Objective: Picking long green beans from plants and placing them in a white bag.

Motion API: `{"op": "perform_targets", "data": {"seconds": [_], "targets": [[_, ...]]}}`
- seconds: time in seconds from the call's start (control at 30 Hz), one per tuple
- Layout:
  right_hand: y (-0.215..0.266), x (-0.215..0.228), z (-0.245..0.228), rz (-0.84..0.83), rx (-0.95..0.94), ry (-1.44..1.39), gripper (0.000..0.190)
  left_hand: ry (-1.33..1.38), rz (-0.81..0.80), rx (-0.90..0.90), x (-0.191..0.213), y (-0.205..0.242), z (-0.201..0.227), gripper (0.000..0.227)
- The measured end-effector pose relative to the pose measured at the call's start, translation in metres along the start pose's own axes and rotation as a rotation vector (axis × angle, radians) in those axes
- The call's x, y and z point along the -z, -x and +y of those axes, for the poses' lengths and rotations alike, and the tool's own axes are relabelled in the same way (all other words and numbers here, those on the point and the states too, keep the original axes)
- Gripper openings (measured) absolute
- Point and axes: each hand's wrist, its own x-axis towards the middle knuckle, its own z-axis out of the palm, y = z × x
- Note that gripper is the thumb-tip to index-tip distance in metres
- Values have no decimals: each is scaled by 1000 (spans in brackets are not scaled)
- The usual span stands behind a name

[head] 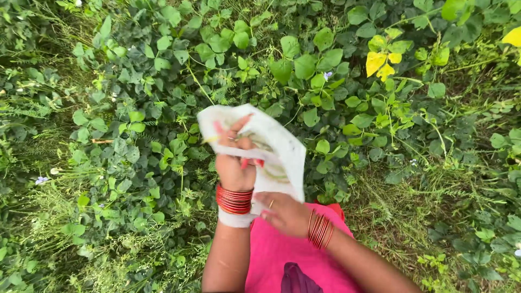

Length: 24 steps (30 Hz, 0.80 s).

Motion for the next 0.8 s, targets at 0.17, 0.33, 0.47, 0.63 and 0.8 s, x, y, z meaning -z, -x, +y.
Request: {"op": "perform_targets", "data": {"seconds": [0.17, 0.33, 0.47, 0.63, 0.8], "targets": [[11, 3, -66, 16, 225, -73, 36, 315, -5, -93, 20, -7, 13, 69], [20, 16, -98, -132, 176, -218, 29, 216, 119, -252, 41, -32, 24, 71], [33, -19, -82, -187, 441, -326, 15, 606, 300, -266, 47, -48, 13, 71], [29, 12, -11, 40, 266, -247, 15, 685, 300, -352, 113, -40, 7, 45], [12, 27, 99, 187, 68, -67, 15, -42, 334, -675, 97, 7, 7, 28]]}}
